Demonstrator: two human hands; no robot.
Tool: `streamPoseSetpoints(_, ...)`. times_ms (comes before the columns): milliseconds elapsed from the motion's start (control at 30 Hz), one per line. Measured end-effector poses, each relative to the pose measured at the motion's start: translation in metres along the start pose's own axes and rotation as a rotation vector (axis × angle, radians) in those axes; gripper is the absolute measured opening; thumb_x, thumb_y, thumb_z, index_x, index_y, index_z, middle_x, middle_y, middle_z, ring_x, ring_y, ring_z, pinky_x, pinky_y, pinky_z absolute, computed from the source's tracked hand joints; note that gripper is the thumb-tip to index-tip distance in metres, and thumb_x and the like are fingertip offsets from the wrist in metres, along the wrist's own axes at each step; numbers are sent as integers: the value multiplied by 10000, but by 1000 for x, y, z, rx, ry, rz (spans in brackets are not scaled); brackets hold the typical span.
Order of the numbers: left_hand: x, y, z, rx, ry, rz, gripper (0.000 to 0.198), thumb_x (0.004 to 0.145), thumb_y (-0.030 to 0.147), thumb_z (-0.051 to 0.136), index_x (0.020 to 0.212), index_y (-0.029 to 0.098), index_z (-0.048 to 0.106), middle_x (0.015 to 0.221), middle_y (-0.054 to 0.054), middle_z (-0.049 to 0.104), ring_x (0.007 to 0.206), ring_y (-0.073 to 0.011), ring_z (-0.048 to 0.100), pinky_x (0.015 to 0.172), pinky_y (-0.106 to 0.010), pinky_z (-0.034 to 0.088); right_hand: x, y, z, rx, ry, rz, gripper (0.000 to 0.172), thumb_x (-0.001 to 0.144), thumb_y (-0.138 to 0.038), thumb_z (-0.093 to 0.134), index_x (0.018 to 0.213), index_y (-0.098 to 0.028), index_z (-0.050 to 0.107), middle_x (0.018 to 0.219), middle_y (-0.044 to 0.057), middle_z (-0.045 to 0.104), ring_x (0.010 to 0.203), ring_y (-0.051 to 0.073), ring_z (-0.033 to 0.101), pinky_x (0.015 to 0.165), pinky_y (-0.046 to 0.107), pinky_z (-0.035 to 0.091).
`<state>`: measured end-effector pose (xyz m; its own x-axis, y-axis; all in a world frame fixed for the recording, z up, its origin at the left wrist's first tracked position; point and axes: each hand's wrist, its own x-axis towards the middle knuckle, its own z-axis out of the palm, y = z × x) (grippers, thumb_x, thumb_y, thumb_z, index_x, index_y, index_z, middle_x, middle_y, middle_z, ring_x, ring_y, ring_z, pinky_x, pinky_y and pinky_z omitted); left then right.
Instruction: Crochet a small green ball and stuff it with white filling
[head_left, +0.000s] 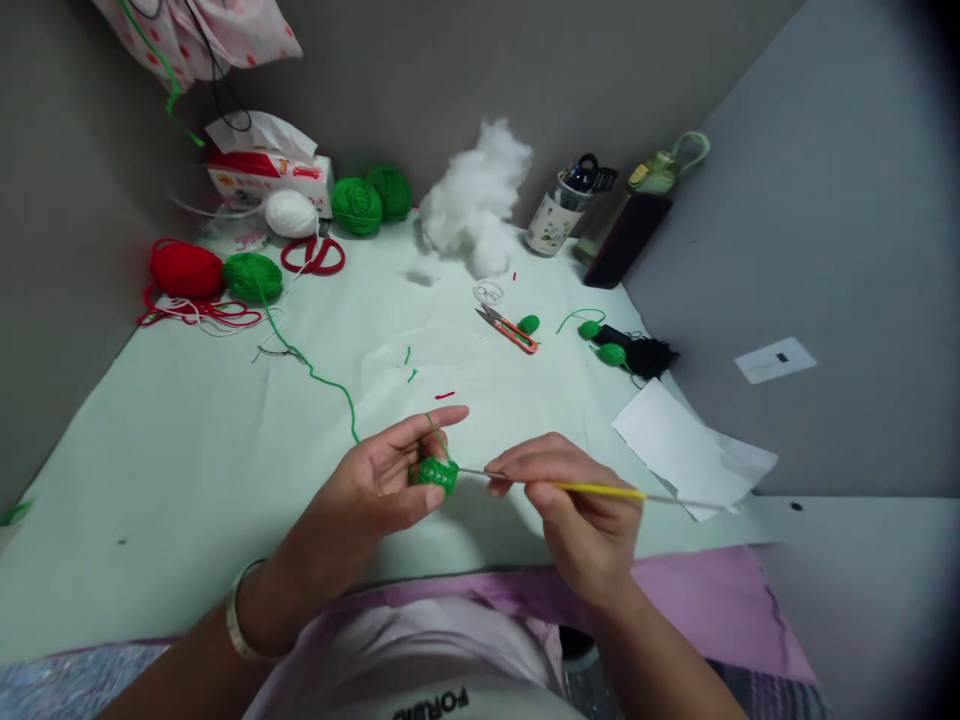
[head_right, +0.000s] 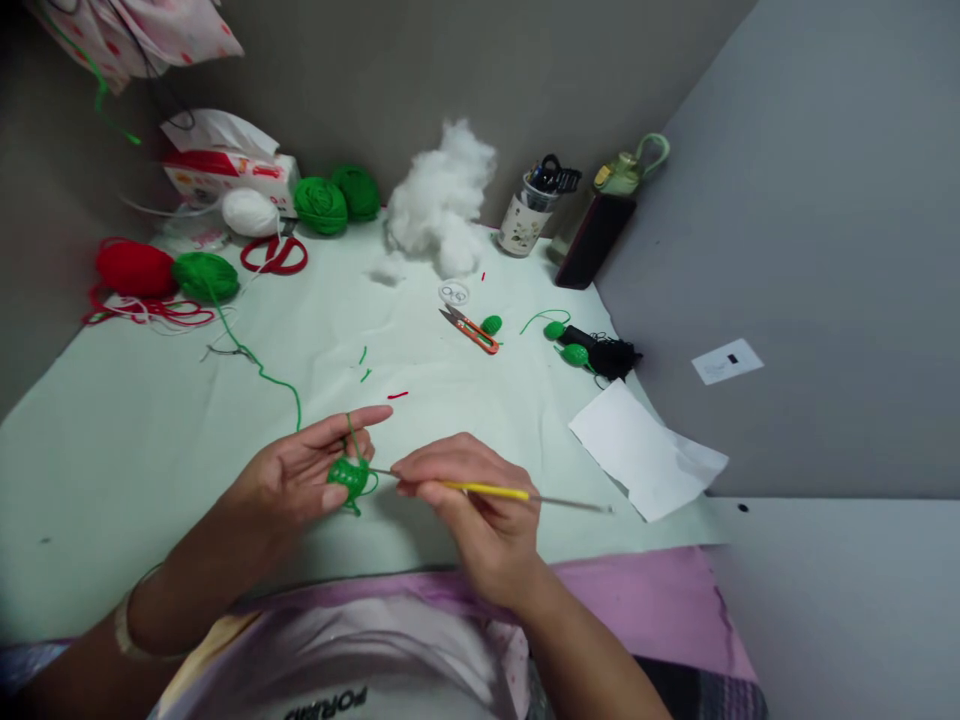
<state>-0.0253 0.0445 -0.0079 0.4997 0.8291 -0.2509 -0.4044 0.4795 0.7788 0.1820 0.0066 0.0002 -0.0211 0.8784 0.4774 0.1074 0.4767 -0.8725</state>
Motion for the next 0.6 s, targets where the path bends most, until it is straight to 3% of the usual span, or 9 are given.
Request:
streamPoseSetpoints(133,0,0,-3,51,-45,17,481,785,234,878,1256,304,813,940,-12,576,810,-132,515,701,-236,445,5,2,2,217,100,216,134,983,-297,714,956,-217,817,820,51,769,612,159,712,587,309,617)
streamPoseSetpoints(267,0,-1,1,84,6,37,525,803,220,865,1315,296,776,1021,-32,641,912,-161,593,801,-262,504,8,3,8,334,24,355,227,990,-393,694,935,-196,790,745,28,719,559,136,663,541,269,584)
streamPoseSetpoints(333,0,-4,6,79,63,37,574,804,216,866,1360,279,738,1073,-42,677,991,-181,626,887,-286,519,5,4,14,148,20,250,192,1016,-347,662,987,-222,805,821,37,725,665,152,698,600,276,601)
streamPoseSetpoints(400,1,-9,12,51,106,8,613,795,224,870,1385,251,707,1089,-42,701,1046,-192,644,945,-297,519,-1,7,20,-217,32,30,181,1006,-227,668,1104,-275,813,953,51,749,832,184,737,716,307,629)
streamPoseSetpoints(467,1,-14,16,-5,131,-40,609,792,246,868,1378,240,701,1087,-34,717,1083,-193,652,970,-290,512,-8,11,24,-538,4,-215,358,974,-128,678,1260,-321,773,1058,60,768,943,214,746,811,341,640)
streamPoseSetpoints(533,0,-16,18,-86,119,-85,568,802,281,858,1352,252,718,1087,-26,731,1115,-195,656,976,-279,508,-11,15,26,-631,-13,-351,454,969,-100,666,1355,-332,723,1096,66,774,973,228,744,839,363,642)
streamPoseSetpoints(600,-2,-15,15,-161,57,-119,514,837,304,825,1342,268,733,1083,-26,742,1117,-195,661,973,-278,506,-11,15,25,-533,-6,-315,440,992,-111,641,1365,-333,714,1094,67,764,966,220,733,815,364,637)
